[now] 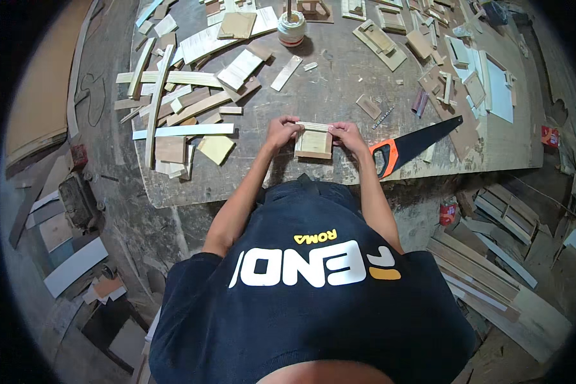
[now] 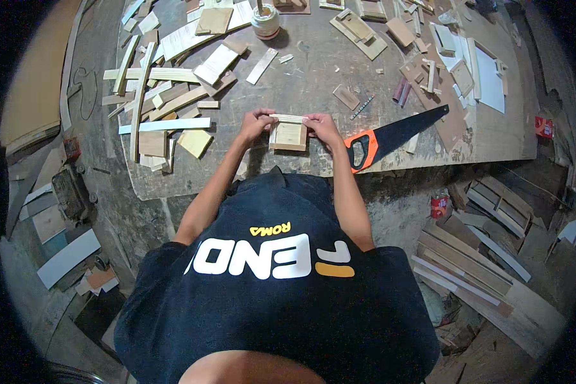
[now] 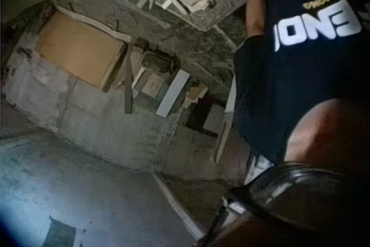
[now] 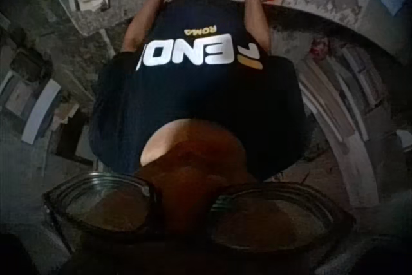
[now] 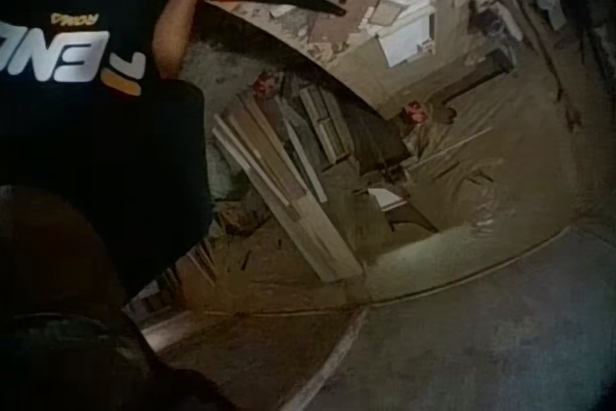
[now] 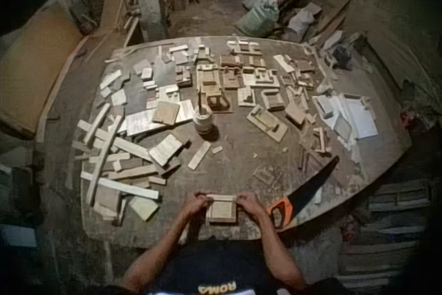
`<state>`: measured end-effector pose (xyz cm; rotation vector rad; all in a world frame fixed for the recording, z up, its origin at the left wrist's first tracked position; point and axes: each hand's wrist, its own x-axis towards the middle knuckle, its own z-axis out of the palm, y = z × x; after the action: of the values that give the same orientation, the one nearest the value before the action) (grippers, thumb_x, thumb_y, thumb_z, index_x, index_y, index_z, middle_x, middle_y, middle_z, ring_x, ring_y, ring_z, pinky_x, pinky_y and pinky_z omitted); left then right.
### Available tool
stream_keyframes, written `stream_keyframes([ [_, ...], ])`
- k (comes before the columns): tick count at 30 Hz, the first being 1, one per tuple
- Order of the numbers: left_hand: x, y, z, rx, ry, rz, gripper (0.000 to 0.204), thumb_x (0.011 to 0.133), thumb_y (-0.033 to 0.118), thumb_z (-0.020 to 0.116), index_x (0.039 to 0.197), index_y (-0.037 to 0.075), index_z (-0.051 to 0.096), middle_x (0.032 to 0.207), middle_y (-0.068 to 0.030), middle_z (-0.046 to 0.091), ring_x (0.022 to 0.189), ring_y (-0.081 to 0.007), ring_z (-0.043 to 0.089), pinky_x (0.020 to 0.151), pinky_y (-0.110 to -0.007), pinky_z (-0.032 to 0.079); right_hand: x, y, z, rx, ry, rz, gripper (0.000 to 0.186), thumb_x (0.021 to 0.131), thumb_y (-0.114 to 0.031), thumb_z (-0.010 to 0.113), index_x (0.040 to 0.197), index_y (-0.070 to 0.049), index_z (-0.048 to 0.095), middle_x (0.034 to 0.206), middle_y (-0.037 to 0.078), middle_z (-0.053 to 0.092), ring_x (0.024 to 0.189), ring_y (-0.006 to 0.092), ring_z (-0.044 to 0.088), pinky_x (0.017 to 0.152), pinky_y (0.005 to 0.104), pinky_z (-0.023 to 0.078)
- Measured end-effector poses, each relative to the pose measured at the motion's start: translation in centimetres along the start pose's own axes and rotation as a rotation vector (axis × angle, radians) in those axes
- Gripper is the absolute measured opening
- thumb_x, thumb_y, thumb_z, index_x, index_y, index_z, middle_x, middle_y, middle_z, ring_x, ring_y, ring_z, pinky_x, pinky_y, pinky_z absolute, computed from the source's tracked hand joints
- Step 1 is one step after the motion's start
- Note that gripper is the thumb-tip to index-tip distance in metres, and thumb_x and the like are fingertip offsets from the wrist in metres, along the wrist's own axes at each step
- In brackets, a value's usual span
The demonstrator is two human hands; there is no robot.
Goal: Applying glue to small pieces of wood, marking them with a pencil, and using a hand saw to cut them.
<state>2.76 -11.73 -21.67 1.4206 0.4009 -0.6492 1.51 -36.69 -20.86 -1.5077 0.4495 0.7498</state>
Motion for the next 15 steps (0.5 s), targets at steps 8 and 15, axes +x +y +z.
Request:
stream_keyframes([
  [8, -0.7, 0.9, -0.3, 0.150, 0.090, 0.076, 0.049, 0.075, 0.018, 0.081, 0.112, -0.006, 0.061, 0.083, -0.0105, 0.070, 0.073, -0.0141, 0.066, 0.066, -0.028, 0.053, 0.5, 0.5, -0.1, -0.005, 0.036, -0.096, 0.024, 0.090, -0.016, 0.066, 0.111, -0.002, 0.068, 0.088, 0.002, 0.070, 0.074, 0.0085, 0.062, 0.063, 0.0236, 0.050],
  [15, -5.9, 1.3, -3.8, 0.104, 0.183, 0.097, 0.036, 0.083, 0.019, 0.074, 0.107, -0.004, 0.061, 0.076, -0.0087, 0.070, 0.071, -0.0125, 0.066, 0.063, -0.027, 0.052, 1.5, 0.4, 0.5, -0.217, 0.139, -0.133, 0.027, 0.088, -0.018, 0.069, 0.107, 0.001, 0.068, 0.085, 0.004, 0.069, 0.064, 0.0097, 0.061, 0.054, 0.0256, 0.049],
])
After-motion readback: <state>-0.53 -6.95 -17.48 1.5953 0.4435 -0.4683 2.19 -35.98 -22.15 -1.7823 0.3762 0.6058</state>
